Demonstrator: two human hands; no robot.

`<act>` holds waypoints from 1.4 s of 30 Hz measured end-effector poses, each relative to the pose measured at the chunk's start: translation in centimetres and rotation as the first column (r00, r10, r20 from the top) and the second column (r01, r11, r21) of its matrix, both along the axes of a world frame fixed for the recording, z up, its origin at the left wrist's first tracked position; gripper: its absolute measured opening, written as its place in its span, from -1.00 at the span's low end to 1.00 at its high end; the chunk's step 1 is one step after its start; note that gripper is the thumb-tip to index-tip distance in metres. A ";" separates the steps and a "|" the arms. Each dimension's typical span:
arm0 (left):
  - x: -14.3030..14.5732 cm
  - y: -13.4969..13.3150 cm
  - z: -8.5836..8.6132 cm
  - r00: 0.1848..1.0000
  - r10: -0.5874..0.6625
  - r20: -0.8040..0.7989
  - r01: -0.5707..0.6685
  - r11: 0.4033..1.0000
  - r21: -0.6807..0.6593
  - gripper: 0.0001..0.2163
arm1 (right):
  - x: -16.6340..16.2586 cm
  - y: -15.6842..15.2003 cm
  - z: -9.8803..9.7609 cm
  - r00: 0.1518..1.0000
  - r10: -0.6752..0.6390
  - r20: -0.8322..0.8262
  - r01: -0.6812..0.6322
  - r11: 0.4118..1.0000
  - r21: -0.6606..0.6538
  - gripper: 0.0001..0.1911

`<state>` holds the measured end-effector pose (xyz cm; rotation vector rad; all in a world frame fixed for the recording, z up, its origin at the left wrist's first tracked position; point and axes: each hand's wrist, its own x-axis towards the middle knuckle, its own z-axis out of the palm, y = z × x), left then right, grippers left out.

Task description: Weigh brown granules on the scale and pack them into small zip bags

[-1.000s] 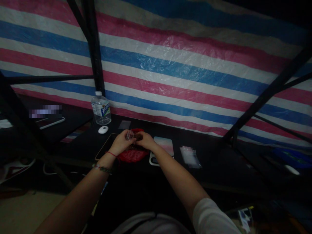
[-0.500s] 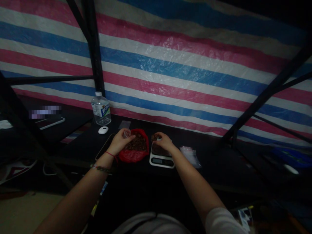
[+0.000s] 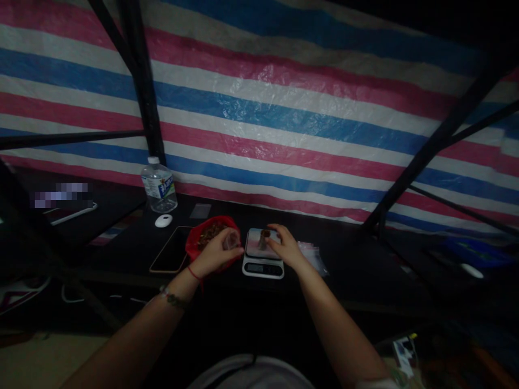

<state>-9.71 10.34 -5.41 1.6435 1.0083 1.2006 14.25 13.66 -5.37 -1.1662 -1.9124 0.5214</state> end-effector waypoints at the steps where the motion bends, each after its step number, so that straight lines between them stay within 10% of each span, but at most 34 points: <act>1: 0.8 -0.4 -0.1 0.996 -0.043 -0.074 0.044 0.999 0.024 -0.64 | -0.3 -1.2 0.6 0.994 0.093 -0.058 -0.097 0.993 -0.067 -0.64; 5: 3.5 -2.3 -0.3 0.948 -0.051 -0.315 0.082 0.993 0.089 -0.70 | -1.1 -5.6 2.1 0.945 0.308 -0.113 -0.328 0.908 -0.261 -0.74; 10: 5.5 -3.9 -0.6 0.901 0.004 -0.434 0.071 0.985 0.156 -0.75 | -1.3 -8.0 2.6 0.967 0.250 -0.045 -0.253 0.928 -0.273 -0.81; 21: 7.0 -5.3 -1.0 0.761 0.026 -0.648 0.168 0.957 0.236 -0.72 | -0.3 -8.2 0.3 0.956 0.265 0.123 -0.206 0.911 -0.358 -0.87; 30: 3.6 -2.8 -1.4 0.719 0.009 -0.695 0.285 0.909 0.306 -0.39 | 2.5 -6.7 1.2 0.947 0.279 -0.159 -0.321 0.831 -0.454 -0.73; 37: 2.5 -2.5 0.1 0.791 -0.004 -0.611 0.246 0.918 0.312 -0.15 | 1.0 -4.5 2.3 0.954 0.298 -0.010 -0.280 0.885 -0.372 -0.72; 42: 3.3 -2.7 0.8 0.893 -0.005 -0.450 0.124 0.964 0.237 -0.33 | -3.2 -2.4 4.5 0.841 0.460 0.285 -0.383 0.878 -0.286 -0.89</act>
